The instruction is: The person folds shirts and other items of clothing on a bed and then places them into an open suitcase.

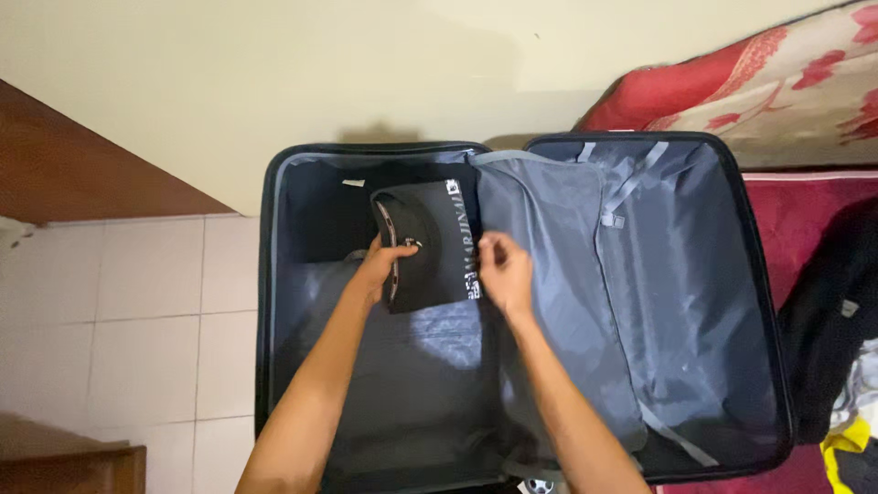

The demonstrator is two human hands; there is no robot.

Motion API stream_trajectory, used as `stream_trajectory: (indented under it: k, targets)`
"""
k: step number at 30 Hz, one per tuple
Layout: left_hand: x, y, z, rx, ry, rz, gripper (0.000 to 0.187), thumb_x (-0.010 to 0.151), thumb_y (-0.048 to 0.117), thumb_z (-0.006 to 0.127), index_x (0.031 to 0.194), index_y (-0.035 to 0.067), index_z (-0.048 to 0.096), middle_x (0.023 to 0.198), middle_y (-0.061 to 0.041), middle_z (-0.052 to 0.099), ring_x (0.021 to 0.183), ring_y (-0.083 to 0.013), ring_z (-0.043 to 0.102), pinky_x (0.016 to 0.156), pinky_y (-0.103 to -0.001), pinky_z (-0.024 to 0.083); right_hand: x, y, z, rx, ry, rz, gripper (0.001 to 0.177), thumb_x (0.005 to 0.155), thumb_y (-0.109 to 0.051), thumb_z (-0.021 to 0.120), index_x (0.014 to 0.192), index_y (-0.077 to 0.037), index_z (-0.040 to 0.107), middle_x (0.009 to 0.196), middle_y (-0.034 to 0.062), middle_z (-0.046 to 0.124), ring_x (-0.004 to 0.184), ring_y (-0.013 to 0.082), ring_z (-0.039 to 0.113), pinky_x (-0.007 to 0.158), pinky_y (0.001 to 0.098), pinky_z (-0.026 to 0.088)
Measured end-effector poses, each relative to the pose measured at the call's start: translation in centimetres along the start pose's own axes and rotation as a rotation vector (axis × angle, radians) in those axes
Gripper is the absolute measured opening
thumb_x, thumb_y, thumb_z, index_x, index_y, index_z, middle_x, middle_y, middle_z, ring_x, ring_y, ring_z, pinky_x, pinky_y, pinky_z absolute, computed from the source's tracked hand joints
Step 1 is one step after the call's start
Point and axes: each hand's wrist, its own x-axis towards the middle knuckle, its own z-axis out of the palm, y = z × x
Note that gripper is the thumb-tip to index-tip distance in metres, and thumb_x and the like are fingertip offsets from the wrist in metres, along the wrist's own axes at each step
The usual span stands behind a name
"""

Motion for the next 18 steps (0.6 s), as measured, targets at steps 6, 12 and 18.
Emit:
stream_trajectory:
  k: [6, 12, 18]
  targets:
    - [3.3, 0.9, 1.8, 0.011, 0.054, -0.037, 0.067, 0.077, 0.004, 0.069, 0.141, 0.01, 0.051, 0.117, -0.014, 0.07, 0.105, -0.0288, 0.072, 0.092, -0.04, 0.058, 6.6, -0.8, -2.7, -0.432, 0.552, -0.498, 0.052, 0.084, -0.026, 0.077, 0.124, 0.005, 0.065, 0.115, 0.0283, 0.061, 0.104, 0.0478, 0.052, 0.08, 0.0603, 0.041]
    - [7.0, -0.4, 1.3, 0.052, 0.04, -0.048, 0.07, 0.075, 0.003, 0.069, 0.142, 0.009, 0.052, 0.119, -0.013, 0.069, 0.106, -0.0272, 0.07, 0.094, -0.04, 0.056, 11.1, 0.1, -3.1, -0.477, 0.304, -0.253, 0.019, 0.096, -0.027, 0.069, 0.095, -0.008, 0.072, 0.096, 0.0118, 0.069, 0.101, 0.0368, 0.059, 0.085, 0.0578, 0.042]
    - [9.2, -1.1, 0.7, 0.029, 0.012, -0.113, 0.068, 0.074, 0.006, 0.071, 0.14, 0.005, 0.052, 0.117, -0.015, 0.071, 0.103, -0.0287, 0.072, 0.093, -0.038, 0.057, 12.9, 0.2, -5.0, -0.44, 0.503, -0.472, 0.018, 0.101, -0.022, 0.065, 0.094, -0.006, 0.067, 0.098, 0.012, 0.068, 0.094, 0.0375, 0.061, 0.078, 0.0509, 0.042]
